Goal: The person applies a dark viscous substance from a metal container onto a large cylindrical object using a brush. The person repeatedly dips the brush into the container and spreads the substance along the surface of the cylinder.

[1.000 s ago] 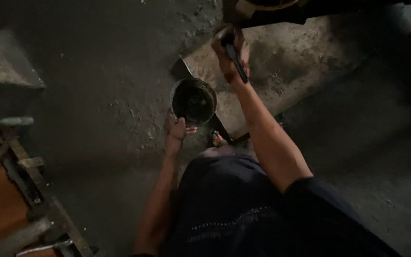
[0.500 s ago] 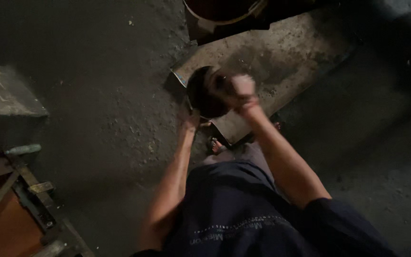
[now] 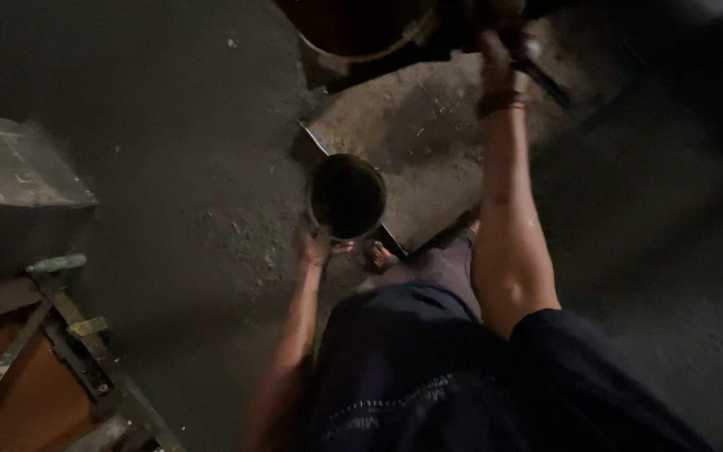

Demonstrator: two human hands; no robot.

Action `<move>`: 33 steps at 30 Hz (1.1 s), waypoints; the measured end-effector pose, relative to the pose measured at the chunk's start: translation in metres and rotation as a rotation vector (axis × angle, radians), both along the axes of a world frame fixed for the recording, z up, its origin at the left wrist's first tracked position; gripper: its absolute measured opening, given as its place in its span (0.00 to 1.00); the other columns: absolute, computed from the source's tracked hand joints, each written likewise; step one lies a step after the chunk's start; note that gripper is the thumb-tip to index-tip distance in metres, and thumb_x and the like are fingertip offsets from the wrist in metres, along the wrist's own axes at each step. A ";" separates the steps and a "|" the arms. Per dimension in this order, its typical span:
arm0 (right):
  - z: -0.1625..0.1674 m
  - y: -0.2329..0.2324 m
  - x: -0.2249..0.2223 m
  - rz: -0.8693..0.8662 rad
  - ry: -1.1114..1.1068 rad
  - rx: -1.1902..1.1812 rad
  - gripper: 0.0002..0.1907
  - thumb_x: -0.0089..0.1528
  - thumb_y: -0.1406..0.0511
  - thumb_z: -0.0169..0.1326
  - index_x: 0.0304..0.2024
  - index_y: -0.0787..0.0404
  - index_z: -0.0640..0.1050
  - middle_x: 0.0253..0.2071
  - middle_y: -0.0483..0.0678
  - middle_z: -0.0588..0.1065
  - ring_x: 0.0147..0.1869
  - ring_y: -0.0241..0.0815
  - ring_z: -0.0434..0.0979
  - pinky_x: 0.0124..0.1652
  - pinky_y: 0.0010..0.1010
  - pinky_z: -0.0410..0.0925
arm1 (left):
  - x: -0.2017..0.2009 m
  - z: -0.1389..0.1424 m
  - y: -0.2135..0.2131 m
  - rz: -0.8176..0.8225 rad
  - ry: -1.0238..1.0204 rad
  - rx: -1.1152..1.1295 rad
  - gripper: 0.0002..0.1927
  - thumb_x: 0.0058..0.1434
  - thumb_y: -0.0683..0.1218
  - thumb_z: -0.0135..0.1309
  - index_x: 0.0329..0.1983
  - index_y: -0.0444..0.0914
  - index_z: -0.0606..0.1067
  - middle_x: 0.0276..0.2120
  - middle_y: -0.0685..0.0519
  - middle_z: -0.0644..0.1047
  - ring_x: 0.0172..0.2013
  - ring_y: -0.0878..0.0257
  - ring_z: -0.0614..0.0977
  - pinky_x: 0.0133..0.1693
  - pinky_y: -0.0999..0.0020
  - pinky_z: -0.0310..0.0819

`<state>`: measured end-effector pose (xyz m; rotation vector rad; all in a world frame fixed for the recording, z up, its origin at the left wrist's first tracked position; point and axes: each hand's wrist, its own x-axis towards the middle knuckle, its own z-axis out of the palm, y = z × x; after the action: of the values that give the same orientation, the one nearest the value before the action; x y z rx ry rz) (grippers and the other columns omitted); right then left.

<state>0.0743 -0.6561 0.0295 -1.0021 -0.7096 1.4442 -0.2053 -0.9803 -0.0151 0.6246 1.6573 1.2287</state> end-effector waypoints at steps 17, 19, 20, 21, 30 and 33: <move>-0.040 -0.066 -0.054 0.224 0.504 -0.036 0.17 0.65 0.68 0.62 0.55 0.56 0.74 0.49 0.44 0.73 0.52 0.35 0.74 0.50 0.28 0.69 | -0.021 -0.018 -0.046 0.018 0.522 -0.619 0.35 0.69 0.53 0.51 0.75 0.37 0.56 0.73 0.38 0.58 0.69 0.41 0.62 0.63 0.47 0.64; -0.045 -0.064 -0.074 0.203 0.603 0.000 0.17 0.66 0.69 0.61 0.56 0.55 0.73 0.48 0.43 0.73 0.51 0.36 0.74 0.47 0.28 0.69 | -0.020 -0.013 -0.044 0.032 0.481 -0.714 0.36 0.69 0.53 0.51 0.76 0.39 0.55 0.74 0.41 0.56 0.71 0.43 0.61 0.66 0.48 0.62; -0.048 -0.061 -0.078 0.178 0.636 0.043 0.18 0.66 0.69 0.61 0.56 0.55 0.73 0.47 0.43 0.73 0.50 0.36 0.74 0.46 0.29 0.69 | -0.021 -0.012 -0.045 0.035 0.456 -0.766 0.37 0.69 0.53 0.50 0.77 0.40 0.54 0.75 0.43 0.56 0.72 0.44 0.60 0.68 0.49 0.61; -0.048 -0.055 -0.078 0.156 0.647 0.090 0.18 0.66 0.70 0.61 0.56 0.54 0.72 0.46 0.43 0.73 0.49 0.36 0.74 0.45 0.29 0.68 | -0.021 -0.013 -0.047 0.062 0.401 -0.755 0.37 0.68 0.53 0.50 0.78 0.41 0.53 0.74 0.44 0.57 0.71 0.45 0.61 0.67 0.49 0.60; -0.075 0.002 -0.006 0.304 0.351 0.401 0.15 0.71 0.69 0.56 0.59 0.52 0.71 0.48 0.40 0.76 0.46 0.33 0.74 0.40 0.25 0.68 | -0.043 -0.043 -0.059 0.107 0.323 -0.682 0.40 0.68 0.51 0.50 0.80 0.41 0.50 0.68 0.35 0.62 0.64 0.39 0.67 0.63 0.43 0.62; -0.083 0.018 0.016 0.261 0.523 0.673 0.09 0.77 0.67 0.50 0.59 0.57 0.74 0.45 0.46 0.76 0.41 0.37 0.73 0.39 0.29 0.65 | -0.043 -0.053 -0.053 0.083 0.288 -0.694 0.41 0.67 0.51 0.50 0.81 0.41 0.49 0.66 0.33 0.64 0.62 0.37 0.69 0.62 0.41 0.62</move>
<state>0.0907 -0.6377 -0.0539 -0.0059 -0.8636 1.4487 -0.2480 -1.0334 -0.0679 0.3018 2.2064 0.5550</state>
